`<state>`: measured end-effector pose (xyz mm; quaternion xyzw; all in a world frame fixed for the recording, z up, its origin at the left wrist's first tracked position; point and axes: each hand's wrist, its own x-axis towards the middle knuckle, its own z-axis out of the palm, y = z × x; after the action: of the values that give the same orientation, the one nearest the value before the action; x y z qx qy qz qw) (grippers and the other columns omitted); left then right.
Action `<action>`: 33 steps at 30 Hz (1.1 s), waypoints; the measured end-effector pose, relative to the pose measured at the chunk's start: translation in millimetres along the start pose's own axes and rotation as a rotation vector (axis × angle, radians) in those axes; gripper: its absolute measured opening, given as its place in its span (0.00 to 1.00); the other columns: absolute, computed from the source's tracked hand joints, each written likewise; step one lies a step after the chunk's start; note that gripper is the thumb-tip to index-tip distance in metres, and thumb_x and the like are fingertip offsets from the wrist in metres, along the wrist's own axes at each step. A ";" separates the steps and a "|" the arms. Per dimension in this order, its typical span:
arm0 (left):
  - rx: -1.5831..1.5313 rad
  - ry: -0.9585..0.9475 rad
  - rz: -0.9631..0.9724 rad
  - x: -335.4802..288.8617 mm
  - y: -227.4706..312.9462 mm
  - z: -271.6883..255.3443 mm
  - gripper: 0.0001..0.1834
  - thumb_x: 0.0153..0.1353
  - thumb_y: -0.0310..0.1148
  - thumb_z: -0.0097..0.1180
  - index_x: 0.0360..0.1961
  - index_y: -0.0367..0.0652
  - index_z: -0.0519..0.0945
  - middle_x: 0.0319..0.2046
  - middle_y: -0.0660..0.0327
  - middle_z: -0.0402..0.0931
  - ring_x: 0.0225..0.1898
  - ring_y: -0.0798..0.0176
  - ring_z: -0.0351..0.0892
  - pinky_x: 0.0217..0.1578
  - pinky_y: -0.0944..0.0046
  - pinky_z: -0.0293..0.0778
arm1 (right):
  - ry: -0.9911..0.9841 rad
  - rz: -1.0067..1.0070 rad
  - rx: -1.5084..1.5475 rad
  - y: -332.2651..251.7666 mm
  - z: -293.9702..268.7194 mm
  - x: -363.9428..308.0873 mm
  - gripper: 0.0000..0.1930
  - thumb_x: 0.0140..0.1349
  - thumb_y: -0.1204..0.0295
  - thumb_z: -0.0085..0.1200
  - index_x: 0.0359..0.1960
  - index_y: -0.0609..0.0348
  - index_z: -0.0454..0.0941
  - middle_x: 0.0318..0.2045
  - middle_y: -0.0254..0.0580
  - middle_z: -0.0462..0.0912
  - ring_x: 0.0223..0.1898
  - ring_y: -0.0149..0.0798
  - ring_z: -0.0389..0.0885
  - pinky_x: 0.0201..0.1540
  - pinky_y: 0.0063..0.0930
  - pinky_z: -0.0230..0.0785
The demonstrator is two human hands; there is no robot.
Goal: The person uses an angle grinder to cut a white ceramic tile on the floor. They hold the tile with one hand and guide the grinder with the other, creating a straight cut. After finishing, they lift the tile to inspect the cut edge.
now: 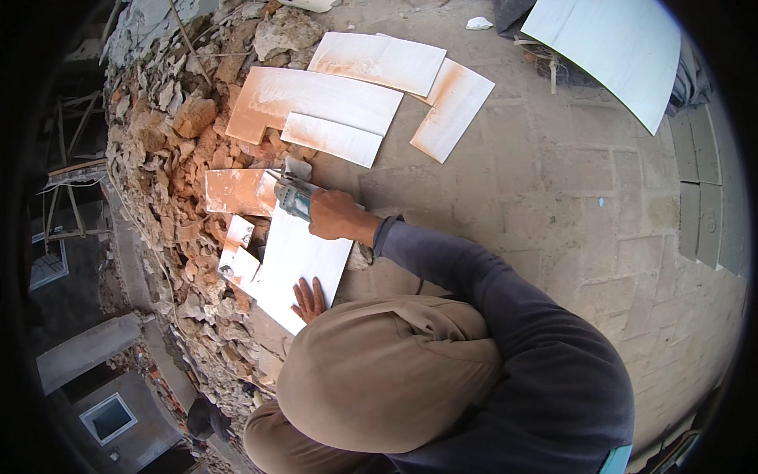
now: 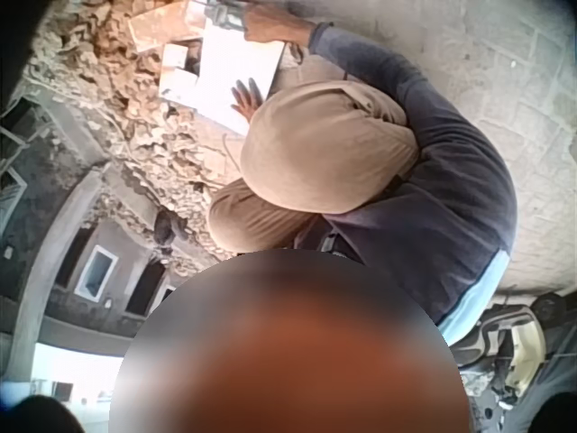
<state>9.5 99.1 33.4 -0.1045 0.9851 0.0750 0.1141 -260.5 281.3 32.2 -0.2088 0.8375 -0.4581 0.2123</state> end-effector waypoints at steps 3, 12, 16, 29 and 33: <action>0.006 0.014 0.011 -0.2 -0.9 2.0 0.53 0.53 0.18 0.58 0.83 0.56 0.58 0.85 0.50 0.40 0.85 0.37 0.33 0.74 0.18 0.29 | 0.003 -0.003 -0.018 -2.3 0.7 4.6 0.27 0.56 0.64 0.66 0.46 0.81 0.76 0.37 0.71 0.87 0.41 0.65 0.90 0.45 0.51 0.83; 0.007 0.018 0.014 0.3 -0.9 1.7 0.54 0.52 0.17 0.57 0.83 0.56 0.57 0.85 0.51 0.39 0.85 0.38 0.33 0.74 0.18 0.29 | -0.011 -0.001 -0.014 -5.8 0.9 12.9 0.28 0.55 0.64 0.66 0.46 0.82 0.75 0.37 0.71 0.87 0.41 0.65 0.90 0.46 0.50 0.83; 0.014 0.010 0.013 -0.3 1.2 -0.5 0.54 0.52 0.17 0.57 0.83 0.55 0.57 0.85 0.50 0.39 0.85 0.38 0.32 0.74 0.17 0.29 | 0.003 -0.010 0.011 -1.1 2.5 6.4 0.27 0.55 0.64 0.66 0.46 0.82 0.75 0.37 0.72 0.87 0.41 0.66 0.89 0.46 0.51 0.83; 0.018 0.004 0.001 0.9 1.7 0.5 0.55 0.52 0.18 0.58 0.83 0.55 0.56 0.85 0.50 0.39 0.85 0.37 0.33 0.74 0.19 0.30 | -0.027 0.045 0.011 -1.7 -17.8 -26.9 0.26 0.54 0.67 0.66 0.46 0.81 0.76 0.39 0.72 0.87 0.44 0.65 0.89 0.49 0.50 0.83; 0.015 0.008 -0.002 0.6 0.3 2.3 0.55 0.53 0.18 0.58 0.83 0.56 0.56 0.85 0.49 0.39 0.85 0.37 0.33 0.74 0.18 0.30 | -0.033 0.057 0.014 -0.5 -21.2 -33.4 0.26 0.54 0.67 0.66 0.46 0.81 0.76 0.39 0.73 0.87 0.43 0.66 0.89 0.49 0.50 0.83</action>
<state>9.4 99.7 31.1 -0.1048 0.9860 0.0670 0.1111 -244.5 313.6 48.5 -0.1908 0.8364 -0.4540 0.2406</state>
